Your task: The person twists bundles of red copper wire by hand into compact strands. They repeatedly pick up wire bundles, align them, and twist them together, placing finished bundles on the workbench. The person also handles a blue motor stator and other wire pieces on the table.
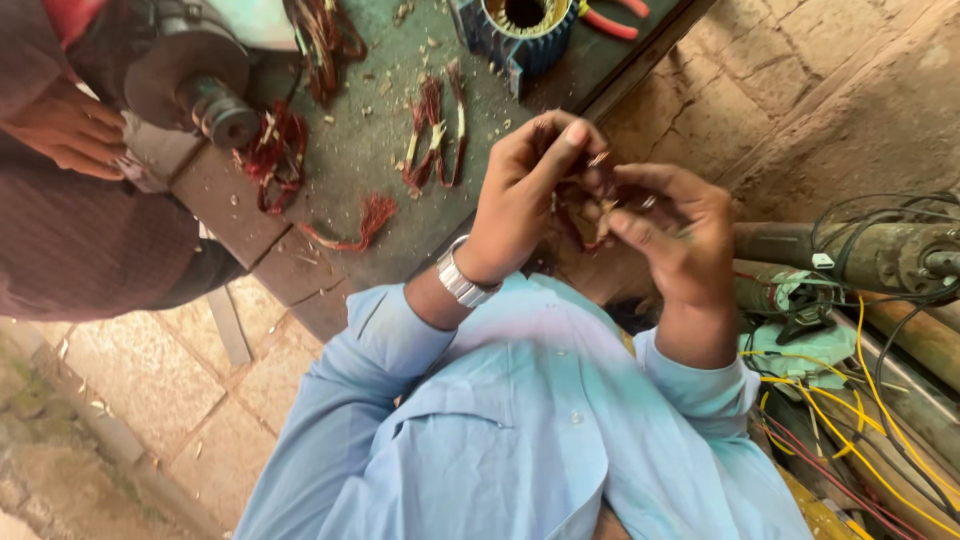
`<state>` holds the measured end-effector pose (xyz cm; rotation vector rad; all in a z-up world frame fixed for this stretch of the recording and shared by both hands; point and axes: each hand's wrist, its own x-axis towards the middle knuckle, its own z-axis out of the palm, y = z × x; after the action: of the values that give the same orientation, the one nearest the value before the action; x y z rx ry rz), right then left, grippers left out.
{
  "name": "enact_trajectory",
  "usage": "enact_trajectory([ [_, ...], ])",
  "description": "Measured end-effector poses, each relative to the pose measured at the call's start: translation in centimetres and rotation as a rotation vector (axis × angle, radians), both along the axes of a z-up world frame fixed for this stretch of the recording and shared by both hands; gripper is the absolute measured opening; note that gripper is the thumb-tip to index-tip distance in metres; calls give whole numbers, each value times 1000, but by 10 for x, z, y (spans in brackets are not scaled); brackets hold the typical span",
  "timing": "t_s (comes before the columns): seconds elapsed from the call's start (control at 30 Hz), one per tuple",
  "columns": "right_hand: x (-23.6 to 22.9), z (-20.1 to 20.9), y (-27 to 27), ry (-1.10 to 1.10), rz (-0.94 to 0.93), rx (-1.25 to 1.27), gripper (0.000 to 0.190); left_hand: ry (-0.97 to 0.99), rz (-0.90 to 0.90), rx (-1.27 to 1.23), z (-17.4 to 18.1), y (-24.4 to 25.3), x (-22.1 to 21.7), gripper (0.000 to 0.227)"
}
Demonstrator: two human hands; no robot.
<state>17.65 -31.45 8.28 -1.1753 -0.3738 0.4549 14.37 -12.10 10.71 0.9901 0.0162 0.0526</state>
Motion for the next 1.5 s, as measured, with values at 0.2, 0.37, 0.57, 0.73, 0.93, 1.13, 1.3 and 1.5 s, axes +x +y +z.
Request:
enact_trajectory([
  [0.2, -4, -9, -8, 37, -160, 142, 34, -19, -111, -224, 2, -1, -4, 35],
  [0.37, -3, -5, -18, 19, -234, 149, 35, -41, -192, -21, -10, 2, -15, 33],
  [0.57, -3, -5, -20, -15, -211, 184, 34, -44, -199, -21, -15, -2, -18, 33],
  [0.73, -3, 2, -23, -29, -175, 185, 31, -62, -219, -24, -9, -3, -18, 34],
  [0.93, -6, 12, -24, -82, -92, 48, 46, -105, -206, 18, -8, -5, -16, 36],
  [1.13, -9, 11, -23, -47, -193, -155, 36, -136, -191, 110, -8, -3, -17, 37],
  [1.3, -8, 10, -23, -104, -194, -134, 33, -149, -204, 85, -7, -1, -17, 42],
  [1.5, -11, 12, -20, -75, -209, -100, 37, -173, -190, 97, -9, -2, -18, 42],
])
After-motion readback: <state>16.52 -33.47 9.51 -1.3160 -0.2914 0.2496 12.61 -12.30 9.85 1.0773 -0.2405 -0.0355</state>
